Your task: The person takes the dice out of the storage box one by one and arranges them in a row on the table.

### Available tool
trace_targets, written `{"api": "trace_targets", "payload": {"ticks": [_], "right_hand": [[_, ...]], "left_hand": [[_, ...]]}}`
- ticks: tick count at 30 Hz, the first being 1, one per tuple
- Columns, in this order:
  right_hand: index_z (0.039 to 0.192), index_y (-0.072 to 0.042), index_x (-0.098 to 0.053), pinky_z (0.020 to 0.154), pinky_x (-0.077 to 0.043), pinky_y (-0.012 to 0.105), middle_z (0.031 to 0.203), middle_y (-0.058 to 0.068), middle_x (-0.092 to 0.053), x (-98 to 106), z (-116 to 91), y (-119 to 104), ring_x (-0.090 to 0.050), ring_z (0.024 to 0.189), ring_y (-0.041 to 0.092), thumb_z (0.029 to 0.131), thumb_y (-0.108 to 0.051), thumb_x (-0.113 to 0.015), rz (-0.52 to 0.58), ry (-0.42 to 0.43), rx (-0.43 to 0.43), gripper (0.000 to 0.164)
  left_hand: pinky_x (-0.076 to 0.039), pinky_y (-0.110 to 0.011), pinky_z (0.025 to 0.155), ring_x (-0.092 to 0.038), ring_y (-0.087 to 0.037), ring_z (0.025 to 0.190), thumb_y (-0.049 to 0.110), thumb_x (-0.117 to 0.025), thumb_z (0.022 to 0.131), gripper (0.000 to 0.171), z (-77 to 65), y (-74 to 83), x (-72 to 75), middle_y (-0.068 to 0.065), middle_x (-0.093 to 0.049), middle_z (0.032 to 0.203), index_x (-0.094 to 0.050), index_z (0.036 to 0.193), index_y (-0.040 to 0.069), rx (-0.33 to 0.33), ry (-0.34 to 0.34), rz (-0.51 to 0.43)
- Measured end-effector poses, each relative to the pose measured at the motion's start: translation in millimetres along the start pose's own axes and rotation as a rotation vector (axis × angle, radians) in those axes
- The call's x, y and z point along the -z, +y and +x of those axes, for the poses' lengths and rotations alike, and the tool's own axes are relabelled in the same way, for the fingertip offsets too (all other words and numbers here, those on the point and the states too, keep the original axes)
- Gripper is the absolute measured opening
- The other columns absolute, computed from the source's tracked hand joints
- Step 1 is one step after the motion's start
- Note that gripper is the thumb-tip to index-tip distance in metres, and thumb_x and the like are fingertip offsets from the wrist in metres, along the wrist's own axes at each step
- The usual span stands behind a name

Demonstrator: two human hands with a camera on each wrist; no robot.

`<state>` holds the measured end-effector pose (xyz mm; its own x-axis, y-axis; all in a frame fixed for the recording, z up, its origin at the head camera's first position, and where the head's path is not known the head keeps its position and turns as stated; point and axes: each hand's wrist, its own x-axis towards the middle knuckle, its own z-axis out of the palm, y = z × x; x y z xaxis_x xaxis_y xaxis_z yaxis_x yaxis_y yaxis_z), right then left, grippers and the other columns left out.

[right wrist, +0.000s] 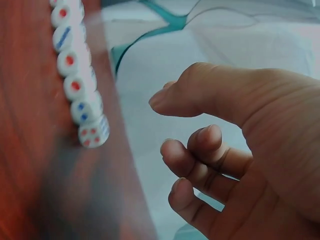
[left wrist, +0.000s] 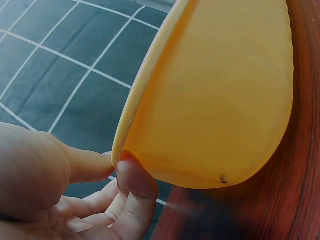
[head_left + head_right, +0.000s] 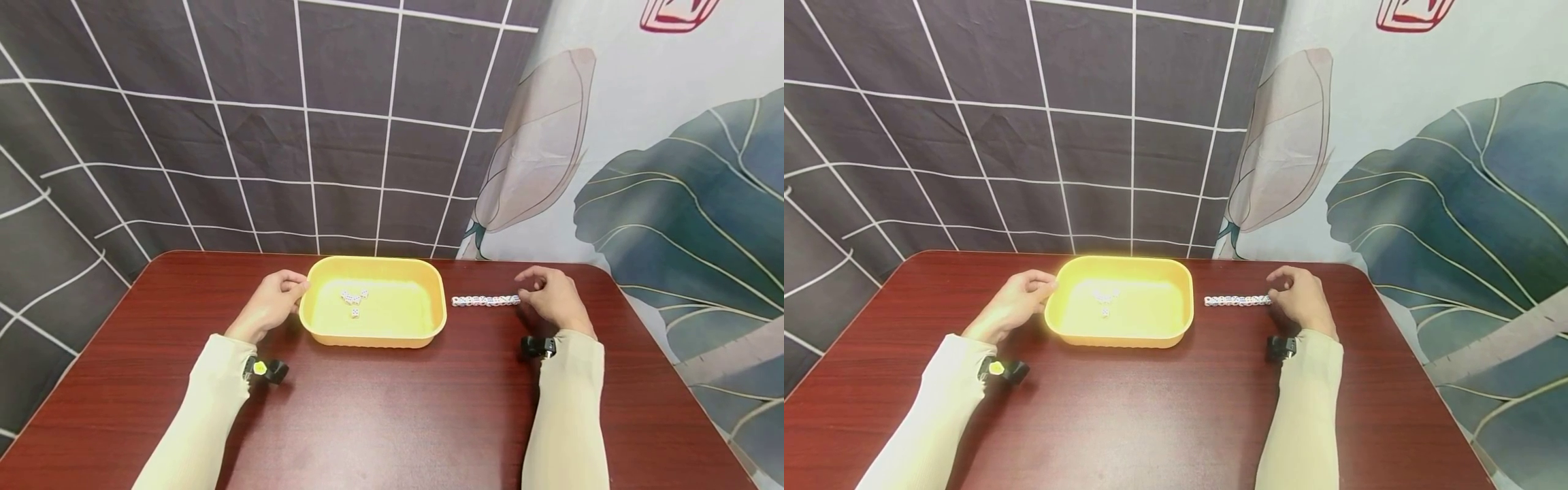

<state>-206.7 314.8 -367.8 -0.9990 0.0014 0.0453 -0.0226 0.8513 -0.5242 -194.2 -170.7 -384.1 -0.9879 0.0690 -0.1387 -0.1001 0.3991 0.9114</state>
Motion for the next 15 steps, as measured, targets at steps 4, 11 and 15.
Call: {"api": "trace_targets", "payload": {"ticks": [4,11,15], "right_hand": [[0.118,-0.007,-0.071,0.067,-0.042,0.033,0.087,0.011,-0.056,2.1,0.9,-11.4,-0.051,0.079,0.025,0.092,-0.011,-0.069,-0.005,0.028,0.039,0.026],[0.115,-0.006,-0.071,0.068,-0.041,0.034,0.082,0.008,-0.052,0.7,3.8,-29.0,-0.048,0.071,0.021,0.092,-0.011,-0.067,0.017,0.064,0.119,0.024],[0.114,-0.006,-0.072,0.066,-0.041,0.033,0.080,0.008,-0.051,-1.9,5.5,-39.6,-0.047,0.070,0.021,0.092,-0.010,-0.068,0.036,0.070,0.150,0.023]], "left_hand": [[-0.056,-0.023,0.069,-0.060,-0.011,0.072,0.013,-0.054,0.105,0.032,1.0,-1.1,0.4,-0.019,-0.065,0.106,-0.053,0.128,-0.009,0.005,0.000,0.002],[-0.057,-0.024,0.071,-0.060,-0.012,0.073,0.012,-0.052,0.105,0.031,1.6,-2.3,1.5,-0.018,-0.065,0.106,-0.053,0.128,-0.009,0.010,0.002,0.010],[-0.057,-0.025,0.072,-0.061,-0.012,0.073,0.013,-0.053,0.105,0.032,1.3,-2.9,1.5,-0.019,-0.065,0.107,-0.053,0.129,-0.009,0.014,0.001,0.012]]}}
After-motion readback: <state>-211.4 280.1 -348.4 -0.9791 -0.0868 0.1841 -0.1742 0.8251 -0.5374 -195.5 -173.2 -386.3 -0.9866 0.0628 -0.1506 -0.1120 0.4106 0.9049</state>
